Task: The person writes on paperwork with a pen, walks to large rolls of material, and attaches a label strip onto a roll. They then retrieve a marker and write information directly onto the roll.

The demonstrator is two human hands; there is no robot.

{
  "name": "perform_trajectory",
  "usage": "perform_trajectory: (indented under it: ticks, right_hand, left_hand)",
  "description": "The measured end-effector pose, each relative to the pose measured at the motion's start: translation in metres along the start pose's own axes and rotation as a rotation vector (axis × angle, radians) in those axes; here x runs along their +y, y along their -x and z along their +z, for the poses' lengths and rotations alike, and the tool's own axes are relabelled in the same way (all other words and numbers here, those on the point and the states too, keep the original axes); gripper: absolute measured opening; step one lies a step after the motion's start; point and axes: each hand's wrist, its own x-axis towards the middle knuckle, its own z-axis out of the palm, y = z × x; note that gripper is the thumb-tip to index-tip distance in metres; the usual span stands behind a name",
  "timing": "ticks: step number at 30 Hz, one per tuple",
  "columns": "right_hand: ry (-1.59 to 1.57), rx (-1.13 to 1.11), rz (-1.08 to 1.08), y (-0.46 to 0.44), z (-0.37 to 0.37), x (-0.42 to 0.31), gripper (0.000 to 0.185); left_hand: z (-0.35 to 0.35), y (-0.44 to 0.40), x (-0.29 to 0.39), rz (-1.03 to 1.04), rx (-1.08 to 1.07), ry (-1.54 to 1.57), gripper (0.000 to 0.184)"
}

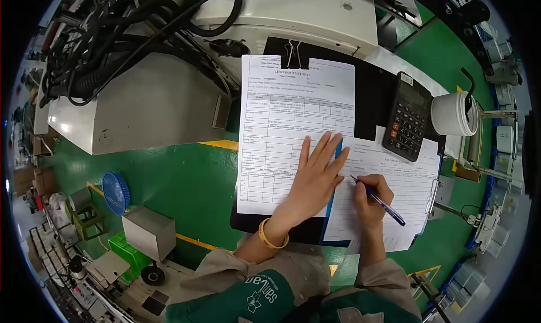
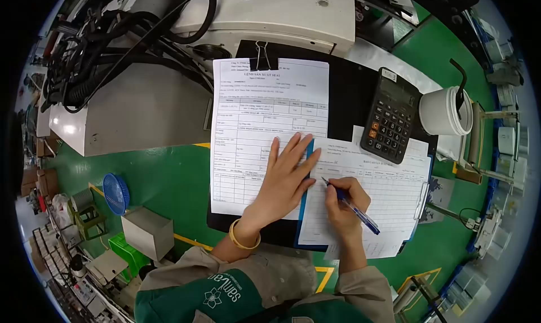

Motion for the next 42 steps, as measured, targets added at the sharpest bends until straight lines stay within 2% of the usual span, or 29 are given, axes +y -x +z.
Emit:
perform_trajectory:
  ticks: [6,10,15,17,24,31,42]
  right_hand:
    - [-0.013,0.082,0.013,0.001,0.016,-0.009,0.008]
    - [0.093,0.134,-0.049,0.005,0.021,-0.011,0.008]
    - [0.151,0.147,-0.012,0.005,0.021,-0.014,0.006]
    - [0.221,0.169,-0.133,0.005,0.023,-0.013,0.007]
    - [0.256,0.138,-0.267,0.004,0.026,-0.005,0.01]
    - [0.3,0.088,-0.304,0.003,0.026,-0.01,0.008]
    - [0.284,0.091,-0.255,0.006,0.025,-0.008,0.007]
  left_hand:
    - [0.005,0.003,-0.003,0.01,0.026,-0.009,0.052]
    - [0.003,0.001,-0.001,0.0,0.024,-0.019,0.05]
    - [0.001,-0.002,0.001,-0.012,0.041,-0.003,0.05]
    - [0.0,-0.002,0.002,-0.01,0.025,-0.016,0.051]
    - [0.002,-0.002,0.001,-0.025,0.013,-0.023,0.048]
    - [0.001,-0.002,0.003,-0.033,0.006,-0.008,0.048]
    - [0.002,-0.001,0.0,-0.015,0.009,-0.028,0.049]
